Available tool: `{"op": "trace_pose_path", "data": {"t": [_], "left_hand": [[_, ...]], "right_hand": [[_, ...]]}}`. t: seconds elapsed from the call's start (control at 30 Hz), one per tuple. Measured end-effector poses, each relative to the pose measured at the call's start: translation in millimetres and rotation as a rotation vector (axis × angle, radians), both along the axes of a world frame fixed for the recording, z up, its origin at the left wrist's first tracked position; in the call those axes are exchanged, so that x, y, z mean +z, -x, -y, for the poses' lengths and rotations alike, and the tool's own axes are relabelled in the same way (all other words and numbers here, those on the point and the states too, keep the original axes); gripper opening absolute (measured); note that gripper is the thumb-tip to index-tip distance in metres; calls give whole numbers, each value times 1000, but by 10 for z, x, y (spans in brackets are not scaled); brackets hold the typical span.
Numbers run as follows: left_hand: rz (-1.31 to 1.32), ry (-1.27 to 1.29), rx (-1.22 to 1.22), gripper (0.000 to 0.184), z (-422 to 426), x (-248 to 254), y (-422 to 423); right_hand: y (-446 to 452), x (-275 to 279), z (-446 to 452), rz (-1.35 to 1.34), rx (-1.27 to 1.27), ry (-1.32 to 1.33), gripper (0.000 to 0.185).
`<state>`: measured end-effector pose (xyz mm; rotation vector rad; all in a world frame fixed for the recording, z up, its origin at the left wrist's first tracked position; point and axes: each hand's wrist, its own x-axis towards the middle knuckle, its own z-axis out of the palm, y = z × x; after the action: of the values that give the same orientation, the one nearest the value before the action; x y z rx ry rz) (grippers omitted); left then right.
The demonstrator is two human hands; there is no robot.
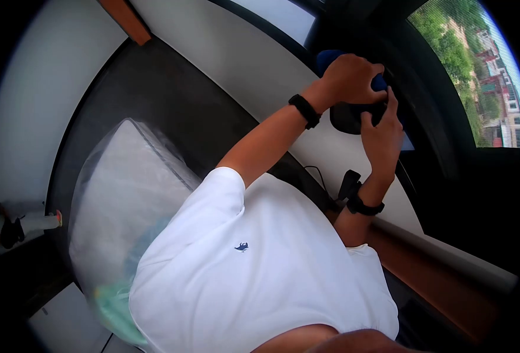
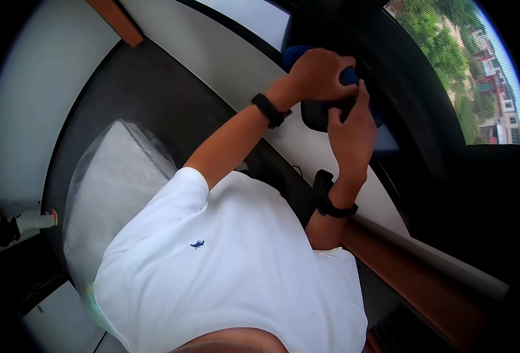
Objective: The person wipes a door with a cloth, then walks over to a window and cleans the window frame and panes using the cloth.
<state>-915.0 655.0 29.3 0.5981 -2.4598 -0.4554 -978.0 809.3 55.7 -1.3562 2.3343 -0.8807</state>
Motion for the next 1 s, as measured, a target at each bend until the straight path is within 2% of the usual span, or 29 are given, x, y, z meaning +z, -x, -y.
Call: {"op": "trace_pose_path", "data": {"t": [0.07, 0.13, 0.2, 0.23, 0.3, 0.37, 0.43, 0.5, 0.6, 0.67, 0.73, 0.8, 0.87, 1.0], "left_hand": [[-47, 13, -8, 43, -30, -268, -215], [-93, 27, -17, 43, -35, -406, -367], [36, -81, -58, 44, -88, -456, -501], [31, -86, -55, 44, -62, -457, -526], [-126, 74, 83, 46, 60, -474, -538], [-153, 84, 134, 47, 262, -456, -573], [-180, 98, 193, 48, 469, -334, -769], [-73, -61, 168, 46, 649, -102, -1113], [20, -95, 164, 41, 902, -40, -1511], [-31, -112, 203, 38, 945, -55, -1601], [-233, 4, 340, 36, 950, -157, -1491], [-185, 30, 333, 38, 857, -62, -1536], [-103, 52, 304, 40, 873, 24, -1578], [-189, 200, 407, 37, 652, 101, -1455]], "right_hand": [[-220, -263, 16, 96, -57, 61, 66], [-437, -488, -42, 10, -58, 88, 71], [-577, -533, -85, 51, 7, 101, 82], [-592, -486, -34, 91, 42, 109, 97], [-763, -285, 217, 41, 15, 51, 103], [-898, -241, 540, -38, 16, 16, 117], [-1100, -161, 839, -40, 14, 13, 117], [-1325, -142, 1054, -42, 12, 10, 118], [-1574, -321, 1259, -139, 61, 50, 116], [-1610, -479, 1360, -318, 114, 140, 112], [-1576, -352, 1377, -311, 139, 121, 110], [-1557, -329, 1342, -279, 142, 112, 108], [-1552, -411, 1358, -383, 177, 316, 103], [-1452, -408, 1188, -440, 209, 348, 96]]}}
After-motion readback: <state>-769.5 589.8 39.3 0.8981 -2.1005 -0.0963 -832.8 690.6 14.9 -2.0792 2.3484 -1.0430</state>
